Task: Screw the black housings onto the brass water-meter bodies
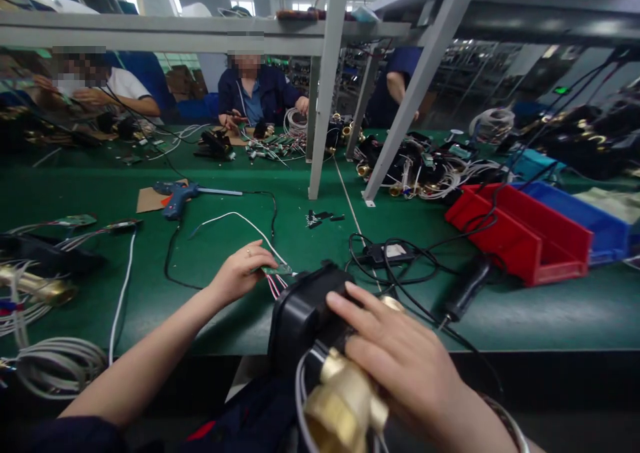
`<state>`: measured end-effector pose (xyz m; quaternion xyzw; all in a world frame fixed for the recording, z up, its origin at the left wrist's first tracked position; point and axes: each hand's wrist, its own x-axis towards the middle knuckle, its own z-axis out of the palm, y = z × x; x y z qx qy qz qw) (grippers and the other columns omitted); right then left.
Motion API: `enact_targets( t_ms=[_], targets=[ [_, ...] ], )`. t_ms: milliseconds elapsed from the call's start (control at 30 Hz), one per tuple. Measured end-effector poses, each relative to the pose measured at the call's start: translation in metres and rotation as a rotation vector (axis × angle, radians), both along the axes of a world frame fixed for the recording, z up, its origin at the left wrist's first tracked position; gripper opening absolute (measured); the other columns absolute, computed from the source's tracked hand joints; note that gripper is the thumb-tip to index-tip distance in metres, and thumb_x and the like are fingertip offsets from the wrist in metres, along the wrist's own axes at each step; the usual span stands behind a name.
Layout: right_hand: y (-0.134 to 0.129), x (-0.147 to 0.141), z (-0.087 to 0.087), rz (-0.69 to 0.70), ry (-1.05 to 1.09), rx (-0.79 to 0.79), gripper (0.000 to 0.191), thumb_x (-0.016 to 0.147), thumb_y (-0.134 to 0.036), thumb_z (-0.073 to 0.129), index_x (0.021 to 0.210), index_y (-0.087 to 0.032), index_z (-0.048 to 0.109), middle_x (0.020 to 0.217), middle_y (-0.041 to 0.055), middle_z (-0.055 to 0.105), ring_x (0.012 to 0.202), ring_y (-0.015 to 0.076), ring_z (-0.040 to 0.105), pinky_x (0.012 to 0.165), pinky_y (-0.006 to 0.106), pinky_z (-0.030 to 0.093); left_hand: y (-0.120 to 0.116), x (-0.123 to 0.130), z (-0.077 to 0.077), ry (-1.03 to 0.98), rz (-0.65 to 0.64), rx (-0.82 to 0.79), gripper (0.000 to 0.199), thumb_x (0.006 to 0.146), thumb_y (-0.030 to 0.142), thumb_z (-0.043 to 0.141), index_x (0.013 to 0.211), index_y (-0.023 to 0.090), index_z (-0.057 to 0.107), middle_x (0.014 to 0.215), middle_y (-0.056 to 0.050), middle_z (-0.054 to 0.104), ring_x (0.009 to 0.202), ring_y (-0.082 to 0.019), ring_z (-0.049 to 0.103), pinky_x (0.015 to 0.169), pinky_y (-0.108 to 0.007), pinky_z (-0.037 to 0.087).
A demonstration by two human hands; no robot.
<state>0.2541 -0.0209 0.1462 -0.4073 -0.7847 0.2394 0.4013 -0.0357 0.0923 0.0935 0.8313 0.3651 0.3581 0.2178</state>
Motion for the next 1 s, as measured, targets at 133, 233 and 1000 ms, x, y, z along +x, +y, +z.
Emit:
enact_targets(
  t_ms=[133,233,1000],
  targets=[
    [-0.001,-0.011,-0.001,0.227,-0.389,0.43,0.023,0.088,-0.016,0.052,0.101,-0.03,0.066,0.12,0.0034,0.062,0.134,0.0231,0.032,0.102,0.044,0.038,0.012,-0.006,-0.019,-0.068,0.007,0.111,0.027,0.075,0.008,0.048,0.083,0.023,0.069,0.084,-0.006,0.071,0.084,-0.017,0.064,0.092,-0.036,0.044],
    [-0.004,-0.015,0.004,0.175,-0.441,0.512,0.023,0.09,-0.016,0.046,0.098,-0.027,0.065,0.113,0.0034,0.067,0.137,0.023,0.025,0.103,0.045,0.037,0.016,-0.008,-0.031,-0.114,0.03,0.112,0.024,0.078,0.009,0.049,0.084,0.022,0.069,0.084,-0.007,0.071,0.086,-0.017,0.065,0.083,-0.031,0.049],
    [0.018,-0.05,-0.009,0.218,-0.526,0.694,0.027,0.092,-0.012,0.036,0.088,-0.017,0.062,0.115,0.0105,0.065,0.124,0.0317,0.046,0.091,0.052,0.044,0.054,-0.017,-0.068,-0.051,0.114,0.229,0.025,0.078,0.004,0.047,0.086,0.02,0.065,0.089,-0.003,0.072,0.087,-0.015,0.066,0.099,-0.042,0.04]
  ],
)
